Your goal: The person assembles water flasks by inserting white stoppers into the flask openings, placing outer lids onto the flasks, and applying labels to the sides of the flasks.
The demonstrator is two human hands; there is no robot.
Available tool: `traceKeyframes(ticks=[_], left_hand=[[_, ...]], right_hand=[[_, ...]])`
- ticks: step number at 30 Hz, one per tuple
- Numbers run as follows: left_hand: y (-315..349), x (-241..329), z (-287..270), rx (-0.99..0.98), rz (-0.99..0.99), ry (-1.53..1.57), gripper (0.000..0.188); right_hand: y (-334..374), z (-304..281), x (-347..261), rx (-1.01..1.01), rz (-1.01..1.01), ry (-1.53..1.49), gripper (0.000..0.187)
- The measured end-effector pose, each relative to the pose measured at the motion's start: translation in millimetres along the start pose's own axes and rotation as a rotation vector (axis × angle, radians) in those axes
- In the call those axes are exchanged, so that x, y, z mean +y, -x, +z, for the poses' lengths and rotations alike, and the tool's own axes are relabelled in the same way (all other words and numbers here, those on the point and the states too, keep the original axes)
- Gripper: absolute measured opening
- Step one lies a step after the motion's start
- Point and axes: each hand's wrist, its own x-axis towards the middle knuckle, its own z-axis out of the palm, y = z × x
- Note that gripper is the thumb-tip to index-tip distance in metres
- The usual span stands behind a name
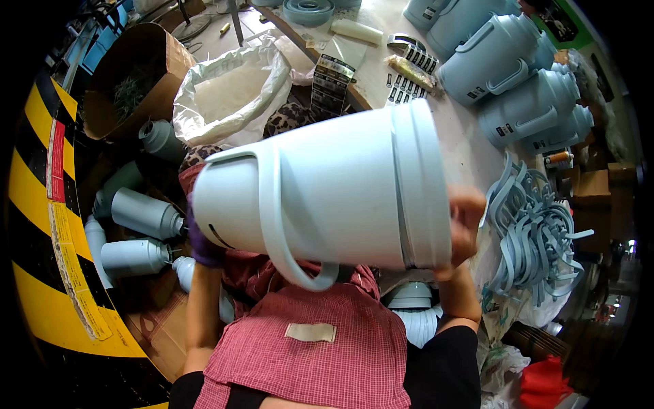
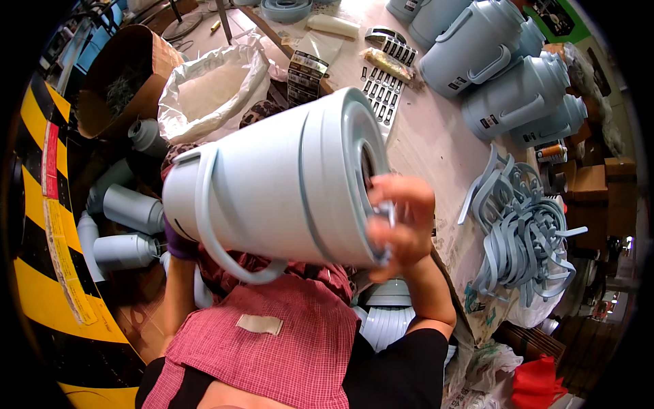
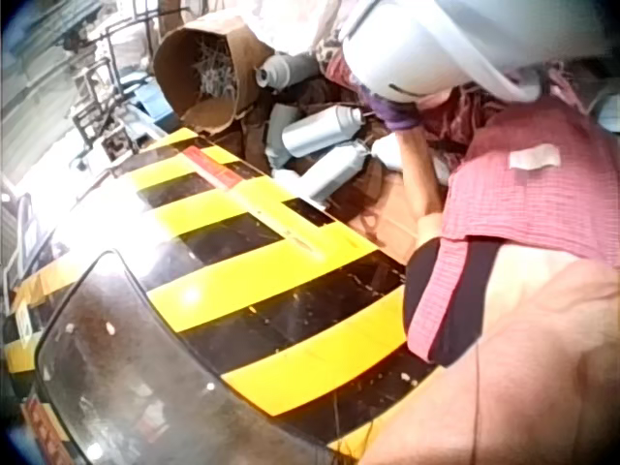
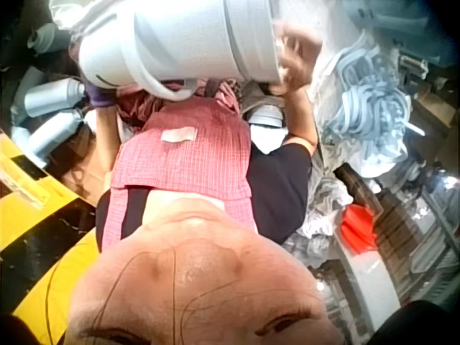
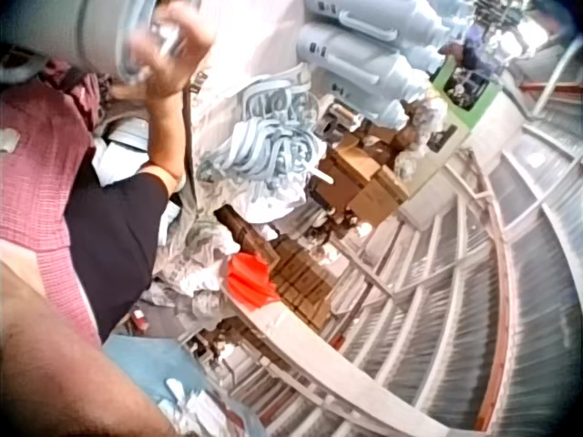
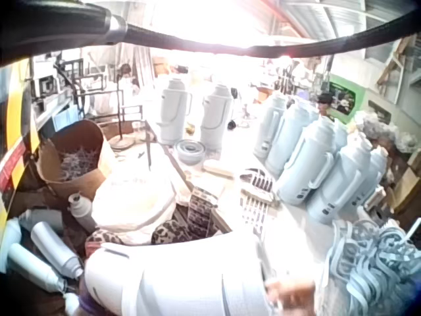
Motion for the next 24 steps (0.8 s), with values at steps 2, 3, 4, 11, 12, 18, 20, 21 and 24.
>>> traceKeyframes(ticks=[2, 3, 4, 11, 12, 18, 20, 21, 24], left_hand=[[-15.9, 10.1, -29.9, -0.010, 0.150, -0.372, 0.033], [-30.4, 38.0, -34.5, 0.092, 0.205, -0.242, 0.032], [-29.7, 33.2, -27.6, 0.189, 0.264, -0.073, 0.038], [-14.8, 14.2, -42.5, 0.095, 0.122, -0.013, 0.049], [-19.8, 1.6, -54.1, 0.123, 0.137, 0.038, 0.052], [-124.9, 179.1, -71.2, -0.172, 0.731, 0.541, 0.046], [-149.7, 211.8, -61.9, -0.386, 0.768, 0.623, 0.039], [-162.9, 221.0, -54.1, -0.500, 0.867, 0.665, 0.041], [-172.3, 253.8, -43.3, -0.552, 0.934, 0.668, 0.048]], right_hand=[[-17.6, -7.0, 36.7, 0.444, -0.054, -0.306, 0.110], [-19.9, -2.2, 42.6, 0.447, -0.046, -0.310, 0.110], [-26.5, 2.4, 36.6, 0.387, 0.028, -0.312, 0.109], [-44.9, -1.7, 41.0, 0.298, 0.369, -0.244, 0.099], [-49.4, -2.9, 39.0, 0.159, 0.307, -0.069, 0.097], [-66.7, 12.6, 7.2, -0.411, 0.285, -0.072, 0.114], [-56.2, 6.9, 22.1, -0.321, 0.430, -0.346, 0.117], [-46.8, 0.1, 24.5, -0.224, 0.476, -0.407, 0.097], [-9.8, -35.4, 27.7, -0.328, 0.756, -0.593, 0.054]])
